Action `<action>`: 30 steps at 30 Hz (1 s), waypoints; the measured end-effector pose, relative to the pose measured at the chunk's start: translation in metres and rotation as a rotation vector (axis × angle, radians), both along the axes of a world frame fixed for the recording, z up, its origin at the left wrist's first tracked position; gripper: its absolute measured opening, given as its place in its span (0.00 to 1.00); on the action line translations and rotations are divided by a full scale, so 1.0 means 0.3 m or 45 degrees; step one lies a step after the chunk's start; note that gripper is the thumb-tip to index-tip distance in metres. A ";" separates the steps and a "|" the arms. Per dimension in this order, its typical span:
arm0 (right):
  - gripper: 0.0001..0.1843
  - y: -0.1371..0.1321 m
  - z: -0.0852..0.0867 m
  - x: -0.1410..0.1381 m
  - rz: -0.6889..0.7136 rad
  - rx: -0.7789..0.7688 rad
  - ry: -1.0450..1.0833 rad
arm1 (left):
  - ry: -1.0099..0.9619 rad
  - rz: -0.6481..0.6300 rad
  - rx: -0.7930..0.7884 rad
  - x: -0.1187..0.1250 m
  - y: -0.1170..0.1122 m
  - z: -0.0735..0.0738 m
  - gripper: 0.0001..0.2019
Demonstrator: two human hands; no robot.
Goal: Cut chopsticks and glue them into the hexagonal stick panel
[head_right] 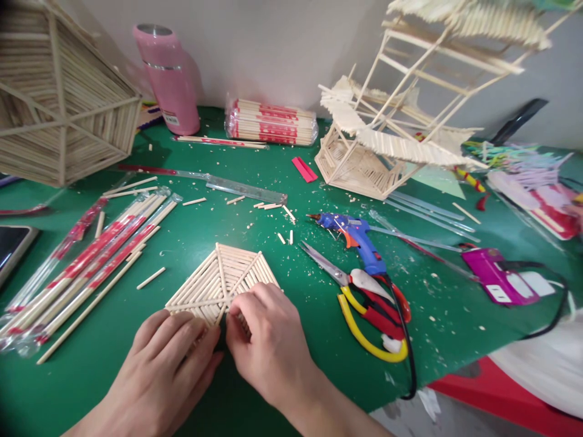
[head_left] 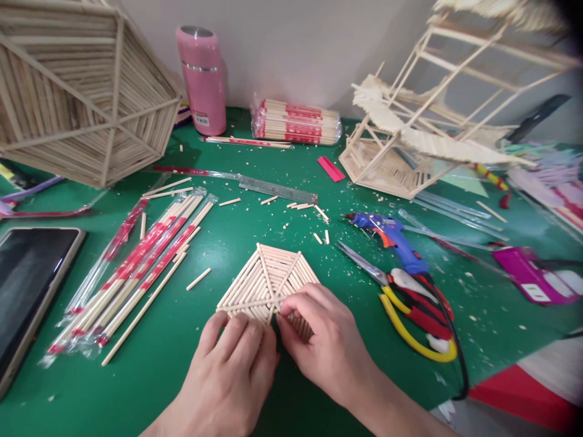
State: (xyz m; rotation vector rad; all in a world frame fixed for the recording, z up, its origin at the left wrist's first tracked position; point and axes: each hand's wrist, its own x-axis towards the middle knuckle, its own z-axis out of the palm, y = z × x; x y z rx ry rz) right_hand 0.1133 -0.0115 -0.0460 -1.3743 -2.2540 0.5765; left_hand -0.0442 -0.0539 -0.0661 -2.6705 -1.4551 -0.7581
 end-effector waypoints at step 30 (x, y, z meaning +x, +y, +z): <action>0.07 -0.001 0.003 0.004 0.007 -0.019 0.004 | 0.001 0.021 -0.021 0.018 0.016 0.026 0.11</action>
